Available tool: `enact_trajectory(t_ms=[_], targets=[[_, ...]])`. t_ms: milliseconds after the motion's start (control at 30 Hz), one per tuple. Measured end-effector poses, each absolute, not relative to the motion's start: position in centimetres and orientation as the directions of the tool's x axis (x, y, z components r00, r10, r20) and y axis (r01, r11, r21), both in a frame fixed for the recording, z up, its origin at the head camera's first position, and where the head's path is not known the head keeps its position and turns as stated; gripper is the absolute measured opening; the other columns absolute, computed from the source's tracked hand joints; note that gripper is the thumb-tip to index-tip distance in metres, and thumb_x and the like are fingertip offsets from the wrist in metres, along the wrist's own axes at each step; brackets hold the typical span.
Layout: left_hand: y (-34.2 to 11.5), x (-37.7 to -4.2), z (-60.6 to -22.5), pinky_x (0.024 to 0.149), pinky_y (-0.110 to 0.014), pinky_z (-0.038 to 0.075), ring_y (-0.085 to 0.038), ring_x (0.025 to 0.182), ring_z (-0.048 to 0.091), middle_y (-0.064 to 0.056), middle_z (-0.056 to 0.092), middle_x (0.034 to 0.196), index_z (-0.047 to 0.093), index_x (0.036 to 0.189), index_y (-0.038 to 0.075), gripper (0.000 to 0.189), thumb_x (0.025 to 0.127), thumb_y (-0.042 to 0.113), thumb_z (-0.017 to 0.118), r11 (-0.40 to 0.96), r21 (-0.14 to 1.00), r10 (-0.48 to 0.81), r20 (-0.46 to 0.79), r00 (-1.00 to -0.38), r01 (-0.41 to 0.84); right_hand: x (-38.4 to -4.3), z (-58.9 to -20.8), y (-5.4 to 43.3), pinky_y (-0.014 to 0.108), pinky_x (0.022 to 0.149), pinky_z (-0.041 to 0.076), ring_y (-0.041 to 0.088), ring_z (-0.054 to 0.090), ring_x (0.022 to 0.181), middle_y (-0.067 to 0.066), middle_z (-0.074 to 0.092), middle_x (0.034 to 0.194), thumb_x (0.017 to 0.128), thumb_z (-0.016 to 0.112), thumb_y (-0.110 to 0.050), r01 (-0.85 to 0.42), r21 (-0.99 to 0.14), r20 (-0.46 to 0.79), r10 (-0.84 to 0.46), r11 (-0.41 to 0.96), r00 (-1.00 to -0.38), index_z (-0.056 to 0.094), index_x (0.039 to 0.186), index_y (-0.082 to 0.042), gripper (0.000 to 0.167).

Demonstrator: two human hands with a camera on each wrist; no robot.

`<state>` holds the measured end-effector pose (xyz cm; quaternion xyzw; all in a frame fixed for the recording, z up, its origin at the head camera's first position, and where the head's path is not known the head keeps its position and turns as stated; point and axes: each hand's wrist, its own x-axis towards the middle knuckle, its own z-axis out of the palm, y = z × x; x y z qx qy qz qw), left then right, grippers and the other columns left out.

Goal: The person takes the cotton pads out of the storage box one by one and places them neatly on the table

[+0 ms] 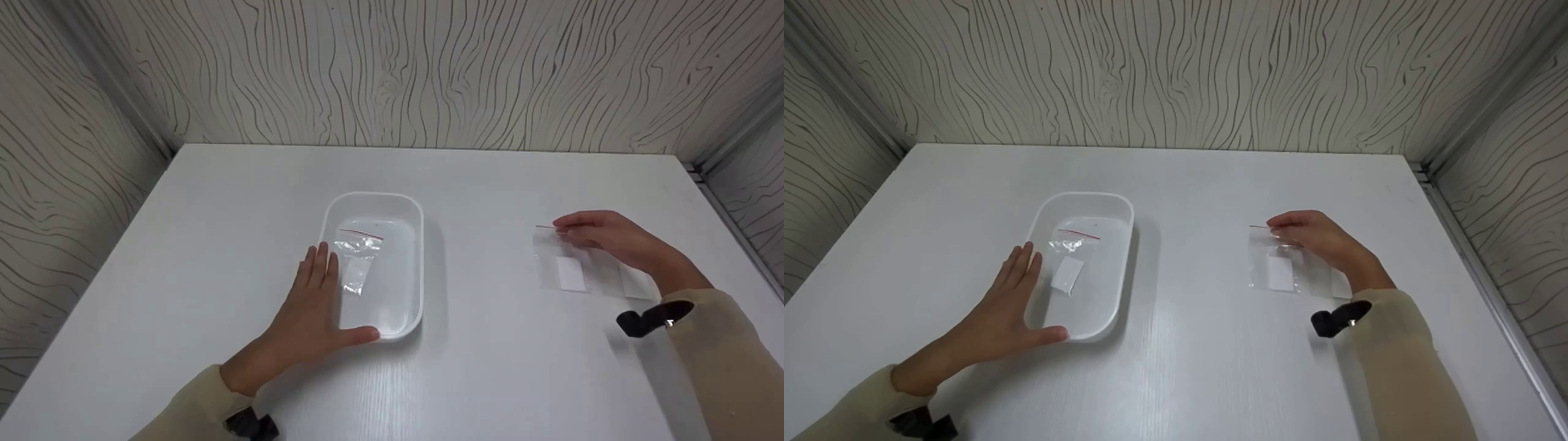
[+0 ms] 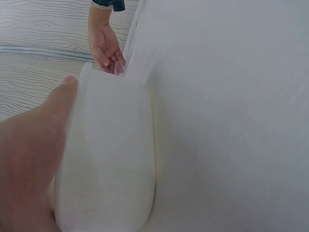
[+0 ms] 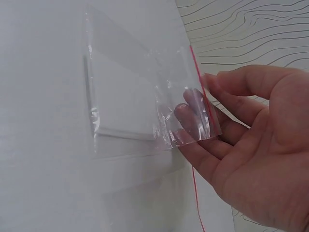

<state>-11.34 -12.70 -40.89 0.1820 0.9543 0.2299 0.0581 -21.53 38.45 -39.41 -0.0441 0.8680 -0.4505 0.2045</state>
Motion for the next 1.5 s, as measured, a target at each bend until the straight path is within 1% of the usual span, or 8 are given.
enact_trajectory(t_ms=[133, 267, 500, 733, 900, 1067, 1333, 1500], targets=[[-12.6, -11.4, -40.9, 0.124, -0.052, 0.009, -0.038, 0.155, -0.009, -0.023, -0.003, 0.168, 0.014, 0.159, -0.009, 0.131, 0.076, 0.076, 0.071, 0.827, 0.463, 0.373, -0.025, -0.928, 0.32, -21.6, -39.4, 38.4, 0.011, 0.093, 0.046, -0.004, 0.059, 0.114, 0.021, 0.05, 0.149, 0.106, 0.055, -0.025, 0.102, -0.805, -0.306, -0.261, 0.585, -0.915, 0.05, 0.146, 0.002, 0.048], [-12.6, -11.4, -40.9, 0.124, -0.053, 0.01, -0.039, 0.155, -0.009, -0.025, -0.001, 0.168, 0.014, 0.158, -0.01, 0.132, 0.076, 0.075, 0.072, 0.824, 0.46, 0.378, -0.011, -0.926, 0.331, -21.7, -39.2, 38.3, 0.014, 0.097, 0.044, 0.004, 0.056, 0.122, 0.018, 0.052, 0.149, 0.107, 0.055, -0.027, 0.11, -0.784, -0.317, -0.242, 0.611, -0.917, 0.05, 0.147, -0.002, 0.048], [-12.6, -11.5, -41.1, 0.124, -0.052, 0.009, -0.039, 0.155, -0.008, -0.025, -0.001, 0.168, 0.013, 0.158, -0.01, 0.133, 0.075, 0.076, 0.072, 0.827, 0.454, 0.376, -0.008, -0.926, 0.332, -21.8, -38.8, 37.8, 0.043, 0.112, 0.035, 0.027, 0.04, 0.138, 0.014, 0.047, 0.152, 0.107, 0.053, -0.028, 0.129, -0.75, -0.34, -0.211, 0.649, -0.916, 0.049, 0.148, -0.006, 0.047], [-12.6, -11.5, -41.1, 0.124, -0.052, 0.009, -0.039, 0.155, -0.008, -0.026, -0.001, 0.167, 0.014, 0.158, -0.01, 0.133, 0.075, 0.075, 0.073, 0.823, 0.464, 0.373, -0.005, -0.928, 0.328, -21.9, -38.7, 37.9, 0.052, 0.114, 0.03, 0.026, 0.039, 0.136, 0.017, 0.045, 0.153, 0.107, 0.053, -0.027, 0.117, -0.765, -0.311, -0.203, 0.633, -0.929, 0.047, 0.149, -0.003, 0.048], [-12.6, -11.5, -41.1, 0.124, -0.053, 0.009, -0.04, 0.155, -0.007, -0.027, -0.001, 0.167, 0.014, 0.157, -0.011, 0.132, 0.076, 0.075, 0.073, 0.821, 0.461, 0.378, 0.005, -0.926, 0.337, -22.1, -38.7, 38.0, 0.047, 0.114, 0.032, 0.025, 0.038, 0.14, 0.016, 0.04, 0.157, 0.108, 0.052, -0.025, 0.113, -0.778, -0.292, -0.197, 0.618, -0.936, 0.04, 0.153, -0.003, 0.051], [-12.7, -11.5, -41.2, 0.124, -0.053, 0.009, -0.042, 0.155, -0.006, -0.026, -0.002, 0.167, 0.014, 0.157, -0.011, 0.132, 0.076, 0.074, 0.073, 0.818, 0.462, 0.381, 0.012, -0.925, 0.342, -22.2, -38.5, 38.1, 0.033, 0.111, 0.038, 0.025, 0.038, 0.143, 0.017, 0.036, 0.159, 0.108, 0.051, -0.025, 0.09, -0.795, -0.255, -0.196, 0.6, -0.947, 0.032, 0.157, -0.004, 0.056], [-12.7, -11.5, -41.1, 0.124, -0.052, 0.011, -0.037, 0.155, -0.009, -0.023, -0.002, 0.168, 0.012, 0.159, -0.008, 0.133, 0.075, 0.075, 0.074, 0.826, 0.471, 0.362, -0.021, -0.932, 0.31, -21.7, -38.2, 38.7, 0.016, 0.097, 0.045, 0.001, 0.048, 0.124, 0.019, 0.034, 0.156, 0.108, 0.053, -0.027, 0.048, -0.836, -0.195, -0.215, 0.547, -0.957, 0.029, 0.157, -0.002, 0.061], [-12.7, -11.5, -41.1, 0.124, -0.052, 0.011, -0.037, 0.155, -0.01, -0.023, -0.002, 0.168, 0.013, 0.159, -0.008, 0.133, 0.075, 0.076, 0.073, 0.824, 0.476, 0.364, -0.027, -0.931, 0.308, -21.6, -37.6, 38.7, 0.01, 0.094, 0.043, 0.011, 0.046, 0.132, 0.019, 0.034, 0.158, 0.108, 0.053, -0.031, 0.03, -0.812, -0.187, -0.209, 0.583, -0.96, 0.028, 0.158, -0.005, 0.062]])
